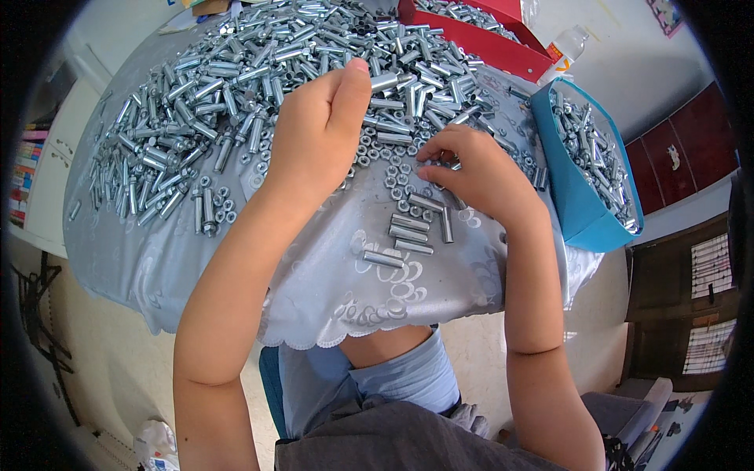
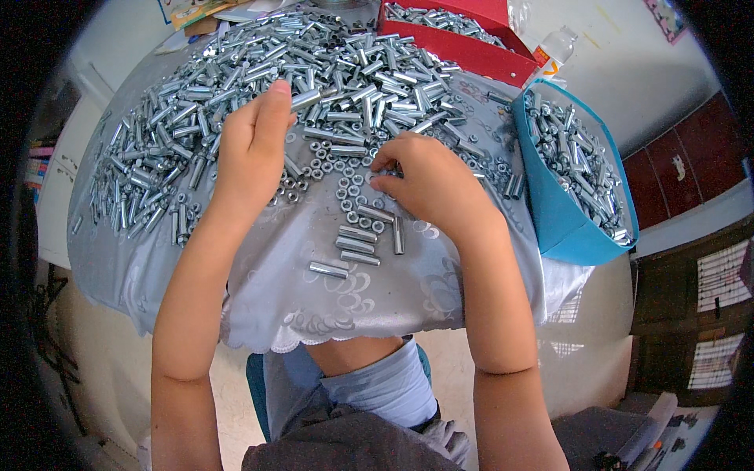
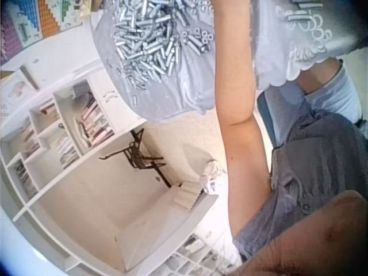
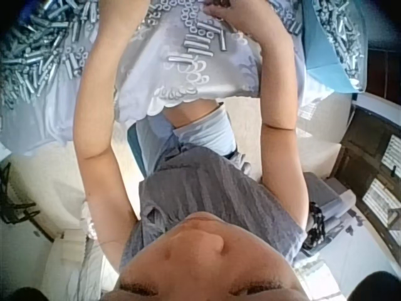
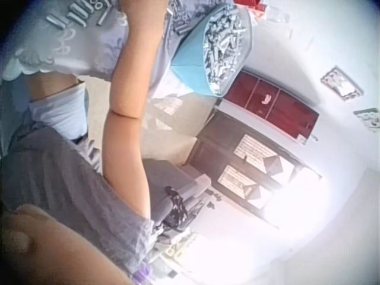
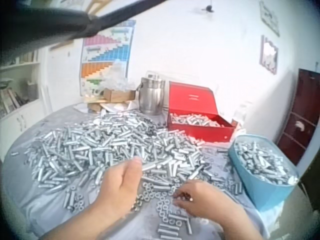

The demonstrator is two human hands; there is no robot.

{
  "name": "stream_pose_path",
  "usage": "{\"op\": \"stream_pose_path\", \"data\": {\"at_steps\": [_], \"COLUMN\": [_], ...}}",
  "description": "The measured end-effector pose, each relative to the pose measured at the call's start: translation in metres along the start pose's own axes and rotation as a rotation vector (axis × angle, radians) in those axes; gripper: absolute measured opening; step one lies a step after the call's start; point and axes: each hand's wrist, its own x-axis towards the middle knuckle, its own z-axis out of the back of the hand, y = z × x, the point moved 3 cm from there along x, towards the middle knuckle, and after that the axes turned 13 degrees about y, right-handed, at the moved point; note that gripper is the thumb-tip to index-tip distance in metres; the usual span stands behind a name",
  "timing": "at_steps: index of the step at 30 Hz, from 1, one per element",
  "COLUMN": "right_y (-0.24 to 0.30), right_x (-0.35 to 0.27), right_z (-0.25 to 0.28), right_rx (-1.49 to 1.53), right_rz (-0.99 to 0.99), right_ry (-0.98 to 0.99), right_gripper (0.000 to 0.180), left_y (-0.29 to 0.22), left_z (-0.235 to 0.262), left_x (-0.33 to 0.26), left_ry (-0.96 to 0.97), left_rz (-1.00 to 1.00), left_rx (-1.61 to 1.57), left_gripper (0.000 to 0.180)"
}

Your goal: The person repeatedly picks up metal bolts and washers from a large pile on a table, threads the washers onto the bolts, and places the assembled units into a blue container. The person handles the items one at a time throughout the clip.

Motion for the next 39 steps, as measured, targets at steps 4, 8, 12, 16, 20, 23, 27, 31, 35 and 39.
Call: {"op": "stream_pose_path", "data": {"at_steps": [4,8,12,16,20,23,27,31,35,39], "right_y": [-0.001,-0.001,0.001,-0.001,0.003,0.001,0.003,0.009,0.008,0.011], "right_x": [-0.002,-0.002,-0.003,-0.002,-0.003,-0.002,-0.002,0.0,0.003,0.002], "right_z": [0.0,0.0,0.001,0.001,0.0,-0.002,-0.001,0.004,0.01,0.016], "right_rx": [-0.019,-0.007,-0.024,-0.057,-0.102,-0.095,-0.053,0.176,0.703,0.957], "right_rz": [0.026,0.049,0.035,0.029,0.065,0.079,0.095,0.131,0.108,0.138], "right_ry": [0.007,0.017,0.022,0.004,-0.019,-0.013,0.012,-0.07,-0.261,-0.298], "right_gripper": [0.017,0.017,0.018,0.018,0.015,0.014,0.014,0.012,0.013,0.014], "left_y": [0.001,-0.001,0.0,-0.001,-0.001,-0.002,-0.002,0.003,0.005,0.004], "left_z": [0.0,0.0,-0.001,-0.001,0.0,0.0,-0.001,-0.005,-0.011,-0.012], "left_x": [-0.001,-0.001,-0.001,0.0,0.0,-0.001,-0.001,-0.003,-0.001,-0.004], "left_ry": [0.011,0.007,0.01,0.015,0.014,0.002,0.021,0.061,0.124,0.254], "left_rz": [-0.007,0.004,-0.002,0.001,-0.014,-0.012,0.024,0.102,0.199,0.123], "left_rx": [0.01,0.001,0.006,0.0,-0.008,0.003,0.003,-0.105,-0.277,-0.314], "left_gripper": [0.049,0.048,0.048,0.048,0.048,0.047,0.047,0.046,0.045,0.04]}}
